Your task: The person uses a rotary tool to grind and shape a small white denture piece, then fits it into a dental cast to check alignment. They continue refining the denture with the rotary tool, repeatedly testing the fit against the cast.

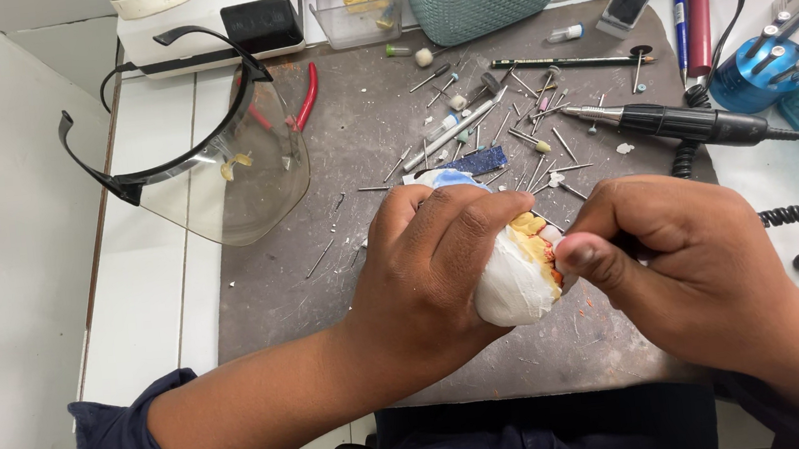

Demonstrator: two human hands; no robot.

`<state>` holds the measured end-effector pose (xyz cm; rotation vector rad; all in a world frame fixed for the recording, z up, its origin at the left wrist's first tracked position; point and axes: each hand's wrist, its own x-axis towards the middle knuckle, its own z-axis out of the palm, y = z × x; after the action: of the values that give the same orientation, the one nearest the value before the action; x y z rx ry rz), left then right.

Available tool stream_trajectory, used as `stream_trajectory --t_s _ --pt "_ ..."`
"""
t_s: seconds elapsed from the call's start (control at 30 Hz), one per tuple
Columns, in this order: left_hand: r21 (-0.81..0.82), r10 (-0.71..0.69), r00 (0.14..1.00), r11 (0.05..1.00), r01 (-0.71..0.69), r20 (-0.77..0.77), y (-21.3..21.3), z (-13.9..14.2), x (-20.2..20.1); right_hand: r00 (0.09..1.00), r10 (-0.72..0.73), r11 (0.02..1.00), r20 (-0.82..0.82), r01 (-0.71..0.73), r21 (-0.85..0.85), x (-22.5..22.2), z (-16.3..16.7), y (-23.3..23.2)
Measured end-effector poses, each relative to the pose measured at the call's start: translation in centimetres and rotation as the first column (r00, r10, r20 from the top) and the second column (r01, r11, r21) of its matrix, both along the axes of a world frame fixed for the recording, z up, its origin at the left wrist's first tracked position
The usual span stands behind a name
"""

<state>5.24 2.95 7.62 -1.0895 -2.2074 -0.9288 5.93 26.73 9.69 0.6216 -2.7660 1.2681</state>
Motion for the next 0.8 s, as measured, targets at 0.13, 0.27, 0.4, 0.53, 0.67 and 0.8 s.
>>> stream_trajectory --t_s 0.13,0.27,0.4,0.53,0.67,0.8 --pt "0.021 0.021 1.0 1.0 -0.021 0.021 -0.2 -0.1 -0.1 0.989 0.117 0.993 -0.094 -0.12 -0.02 0.1 -0.1 0.3" --pt "0.01 0.025 1.0 1.0 -0.025 -0.003 -0.2 -0.7 -0.2 0.999 0.047 0.996 0.026 -0.045 -0.076 0.0 -1.0 0.5" --pt "0.013 0.016 1.0 1.0 -0.016 0.0 -0.3 -0.4 -0.6 0.973 0.096 0.964 0.212 -0.038 -0.262 -1.1 -1.5 1.1" --pt "0.224 -0.218 0.945 0.961 0.164 0.243 -1.5 0.7 -2.3 0.979 0.162 0.944 -0.124 -0.19 -0.27 -1.6 -0.8 2.0" --pt "0.806 -0.825 0.095 0.564 0.178 0.557 -2.1 -0.5 -3.7 0.918 0.022 0.97 -0.395 -0.116 -0.215 -0.6 0.1 1.4" --pt "0.945 -0.876 -0.365 0.325 0.032 0.314 -1.2 -3.9 -2.8 0.923 0.074 0.968 -0.378 -0.158 -0.196 -0.5 0.3 -0.1"
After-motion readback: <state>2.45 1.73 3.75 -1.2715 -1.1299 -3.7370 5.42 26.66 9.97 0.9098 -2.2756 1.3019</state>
